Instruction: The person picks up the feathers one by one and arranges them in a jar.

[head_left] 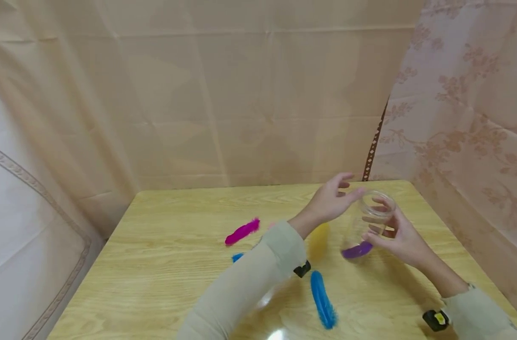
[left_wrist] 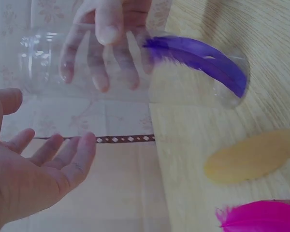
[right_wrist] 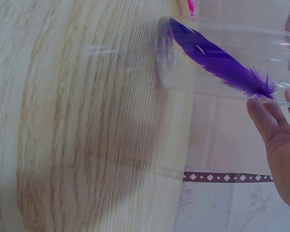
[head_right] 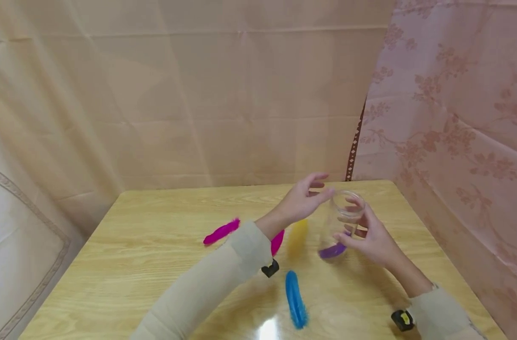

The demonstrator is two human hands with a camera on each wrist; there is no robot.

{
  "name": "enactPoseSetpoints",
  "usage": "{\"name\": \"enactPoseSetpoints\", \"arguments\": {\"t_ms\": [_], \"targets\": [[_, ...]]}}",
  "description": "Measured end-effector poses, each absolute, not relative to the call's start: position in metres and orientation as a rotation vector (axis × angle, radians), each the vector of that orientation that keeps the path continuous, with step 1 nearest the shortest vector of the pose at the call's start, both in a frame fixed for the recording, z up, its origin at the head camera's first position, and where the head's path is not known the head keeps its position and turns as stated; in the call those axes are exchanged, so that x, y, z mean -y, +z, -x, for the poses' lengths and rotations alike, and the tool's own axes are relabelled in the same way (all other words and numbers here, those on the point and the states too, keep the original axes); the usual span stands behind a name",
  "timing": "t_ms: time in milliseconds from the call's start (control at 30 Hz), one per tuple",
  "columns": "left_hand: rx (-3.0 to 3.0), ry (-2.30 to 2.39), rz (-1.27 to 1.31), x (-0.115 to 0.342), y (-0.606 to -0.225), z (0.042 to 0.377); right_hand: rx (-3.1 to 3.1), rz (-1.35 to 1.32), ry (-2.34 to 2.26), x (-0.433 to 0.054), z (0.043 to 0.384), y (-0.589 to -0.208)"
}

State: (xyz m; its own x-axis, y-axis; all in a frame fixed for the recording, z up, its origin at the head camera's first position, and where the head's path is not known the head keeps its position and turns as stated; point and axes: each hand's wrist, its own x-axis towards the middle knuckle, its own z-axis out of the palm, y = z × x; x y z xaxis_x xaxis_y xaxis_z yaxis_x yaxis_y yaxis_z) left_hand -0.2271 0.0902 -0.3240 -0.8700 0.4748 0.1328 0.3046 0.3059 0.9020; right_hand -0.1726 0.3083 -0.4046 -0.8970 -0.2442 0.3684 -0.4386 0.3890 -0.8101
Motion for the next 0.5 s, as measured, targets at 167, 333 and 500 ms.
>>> {"name": "enactPoseSetpoints", "arguments": {"t_ms": [167, 333, 500], "targets": [[-2.406, 1.56, -0.598, -0.088, -0.338, 0.226, 2.448, -0.628, 1.523, -0.31, 0.172, -0.407], [-2.42, 1.474, -0.536, -0.086, -0.349, 0.225, 2.432, -0.675, 1.527, -0.311, 0.172, -0.407], [-2.472, 1.374, -0.513, -0.083, -0.36, 0.227, 2.43, -0.679, 1.516, -0.311, 0.174, -0.407]]}}
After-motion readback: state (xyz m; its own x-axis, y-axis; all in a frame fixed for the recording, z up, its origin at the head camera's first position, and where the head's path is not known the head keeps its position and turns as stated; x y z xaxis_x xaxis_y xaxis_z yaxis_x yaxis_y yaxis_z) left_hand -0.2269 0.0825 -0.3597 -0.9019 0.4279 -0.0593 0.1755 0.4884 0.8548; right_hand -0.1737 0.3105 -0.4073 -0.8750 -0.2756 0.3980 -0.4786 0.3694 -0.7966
